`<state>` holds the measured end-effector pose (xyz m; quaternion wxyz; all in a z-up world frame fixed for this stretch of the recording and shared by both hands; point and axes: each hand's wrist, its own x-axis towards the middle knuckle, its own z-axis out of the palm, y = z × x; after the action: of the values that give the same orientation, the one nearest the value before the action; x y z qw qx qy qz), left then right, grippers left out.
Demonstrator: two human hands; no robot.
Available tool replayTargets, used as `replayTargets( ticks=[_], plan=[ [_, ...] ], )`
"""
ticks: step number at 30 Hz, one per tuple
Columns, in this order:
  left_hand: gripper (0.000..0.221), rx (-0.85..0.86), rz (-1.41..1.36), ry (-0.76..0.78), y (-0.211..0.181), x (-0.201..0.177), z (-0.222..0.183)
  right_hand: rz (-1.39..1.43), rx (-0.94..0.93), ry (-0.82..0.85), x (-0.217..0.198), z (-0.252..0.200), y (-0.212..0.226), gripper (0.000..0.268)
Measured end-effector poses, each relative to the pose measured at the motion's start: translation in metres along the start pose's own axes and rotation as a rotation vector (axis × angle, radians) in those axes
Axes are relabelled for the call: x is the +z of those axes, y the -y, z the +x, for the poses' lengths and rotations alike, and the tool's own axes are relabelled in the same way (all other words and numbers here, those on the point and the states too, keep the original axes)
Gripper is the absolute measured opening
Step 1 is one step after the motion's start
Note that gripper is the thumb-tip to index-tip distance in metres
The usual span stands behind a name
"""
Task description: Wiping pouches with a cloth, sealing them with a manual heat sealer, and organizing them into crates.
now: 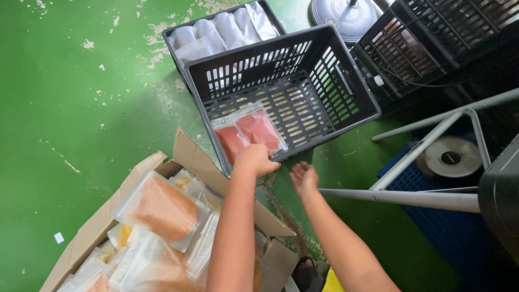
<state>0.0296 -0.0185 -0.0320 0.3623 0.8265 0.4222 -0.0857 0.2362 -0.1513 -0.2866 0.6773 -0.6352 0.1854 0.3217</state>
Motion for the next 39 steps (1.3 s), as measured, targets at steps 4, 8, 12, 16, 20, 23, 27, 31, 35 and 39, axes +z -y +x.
replayTargets(
  ticks=[4, 8, 12, 16, 20, 23, 27, 31, 35, 39],
  plan=[
    [0.039, 0.006, 0.004, 0.002, 0.001, -0.002, 0.004, -0.076, 0.296, 0.298, 0.030, -0.011, -0.032, 0.035],
    [0.047, 0.019, -0.017, 0.033, -0.001, -0.008, 0.002, -0.113, 0.338, 0.325, 0.057, -0.014, -0.056, 0.037],
    [0.043, -0.008, -0.032, 0.034, -0.004, -0.015, -0.006, -0.151, 0.314, 0.266, 0.045, 0.044, -0.094, 0.036],
    [0.040, -0.032, -0.038, 0.025, -0.003, -0.014, -0.004, -0.126, 0.313, 0.216, 0.053, 0.048, -0.090, 0.037],
    [0.040, -0.036, -0.041, 0.020, -0.003, -0.016, -0.006, -0.118, 0.347, 0.196, 0.061, 0.040, -0.079, 0.035],
    [0.038, -0.024, -0.041, 0.026, -0.003, -0.020, -0.006, -0.217, 0.298, 0.152, 0.068, 0.062, -0.098, 0.025],
    [0.037, -0.044, -0.057, 0.050, -0.005, -0.024, -0.008, -0.248, 0.319, 0.131, 0.066, 0.090, -0.121, 0.023],
    [0.039, -0.035, -0.061, 0.054, -0.006, -0.023, -0.003, -0.324, 0.349, 0.079, 0.061, 0.081, -0.118, 0.026],
    [0.039, -0.052, -0.052, 0.068, -0.008, -0.016, -0.002, -0.238, 0.225, 0.024, 0.046, 0.129, -0.168, 0.014],
    [0.038, -0.040, -0.034, 0.080, -0.014, -0.022, -0.003, -0.018, 0.281, 0.079, 0.043, 0.068, -0.117, 0.006]
  ],
)
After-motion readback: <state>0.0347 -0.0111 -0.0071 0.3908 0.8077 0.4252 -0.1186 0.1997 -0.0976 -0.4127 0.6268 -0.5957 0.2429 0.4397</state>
